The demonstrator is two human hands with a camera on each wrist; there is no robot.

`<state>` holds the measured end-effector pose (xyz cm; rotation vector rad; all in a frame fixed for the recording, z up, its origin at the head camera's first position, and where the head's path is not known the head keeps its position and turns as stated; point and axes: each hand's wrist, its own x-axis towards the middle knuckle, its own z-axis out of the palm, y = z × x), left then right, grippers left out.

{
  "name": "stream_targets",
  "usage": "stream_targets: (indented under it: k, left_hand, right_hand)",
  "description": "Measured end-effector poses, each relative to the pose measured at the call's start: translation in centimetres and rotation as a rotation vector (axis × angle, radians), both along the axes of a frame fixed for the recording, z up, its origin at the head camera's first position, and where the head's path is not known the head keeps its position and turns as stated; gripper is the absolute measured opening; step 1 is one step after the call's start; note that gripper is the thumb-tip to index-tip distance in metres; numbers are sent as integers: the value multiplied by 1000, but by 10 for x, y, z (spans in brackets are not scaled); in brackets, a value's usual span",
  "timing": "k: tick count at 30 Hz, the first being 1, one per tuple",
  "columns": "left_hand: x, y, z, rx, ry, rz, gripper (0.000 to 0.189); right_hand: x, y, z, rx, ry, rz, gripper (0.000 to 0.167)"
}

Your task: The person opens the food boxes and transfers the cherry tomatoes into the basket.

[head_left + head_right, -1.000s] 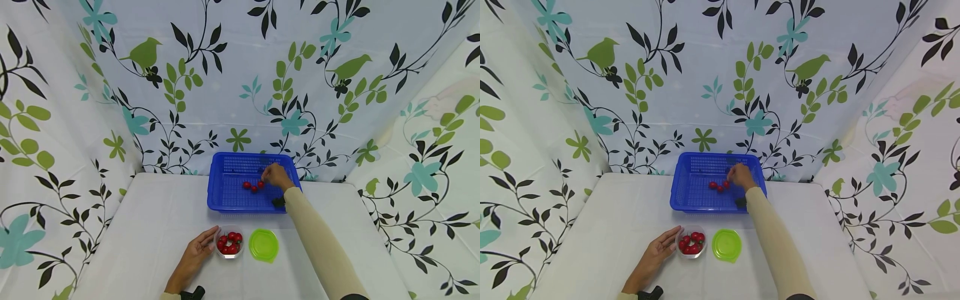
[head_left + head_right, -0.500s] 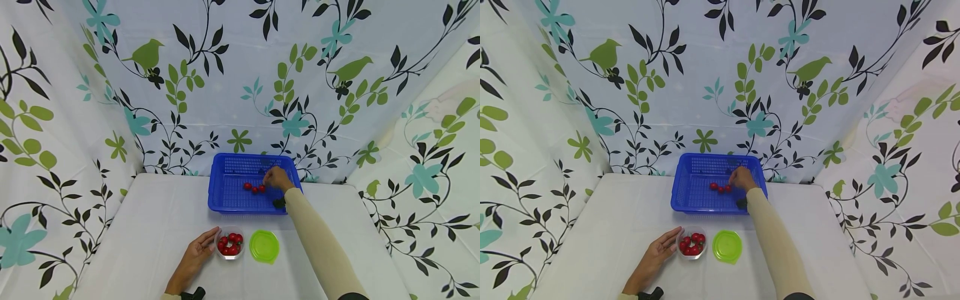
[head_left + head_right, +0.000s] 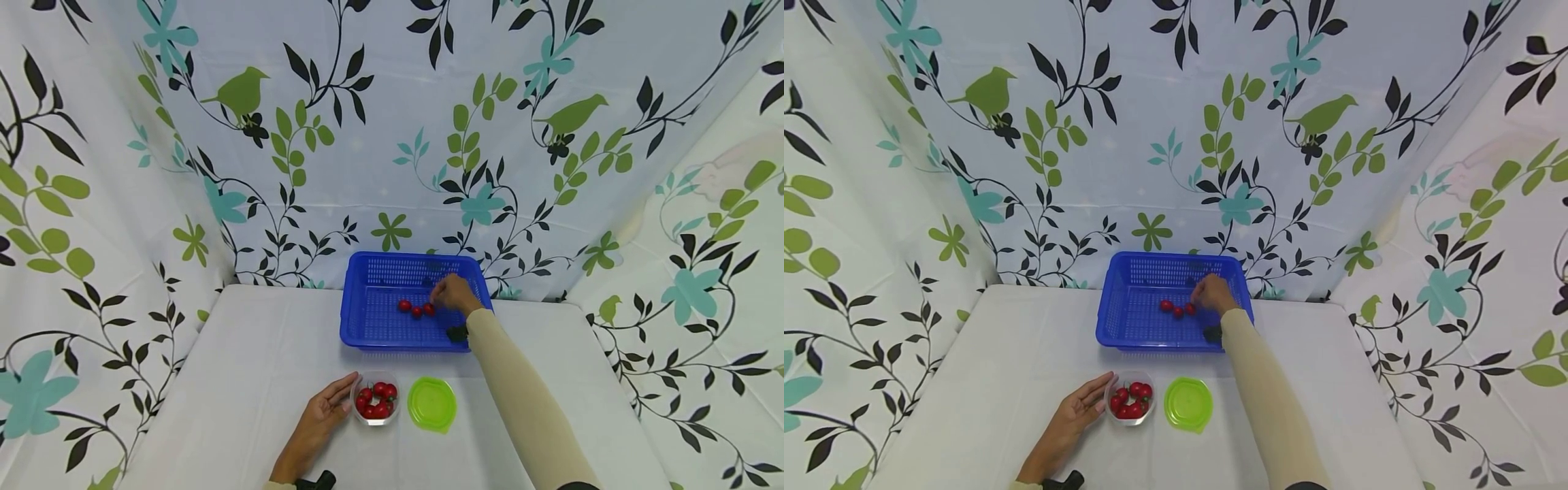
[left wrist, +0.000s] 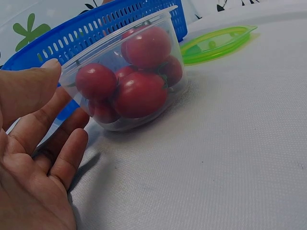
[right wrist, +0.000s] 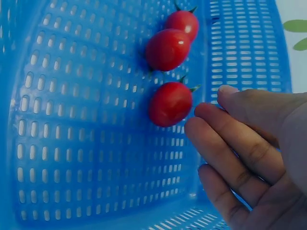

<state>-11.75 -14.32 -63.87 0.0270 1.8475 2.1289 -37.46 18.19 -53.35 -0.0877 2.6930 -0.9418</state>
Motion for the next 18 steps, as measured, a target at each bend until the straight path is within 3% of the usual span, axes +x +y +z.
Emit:
stream_targets:
  k: [4,8,18]
  left_hand:
    - [-1,1,-1,5,0,3,59]
    - [-1,1,-1,10,0,0,59]
    - [-1,2,0,-8,-16,8,61]
  right_hand:
    - [0,2,6,-11,43,17,10]
    - [10,-4,19,-38,182,40,12]
    - [69,-43,68,-174,407,59,20]
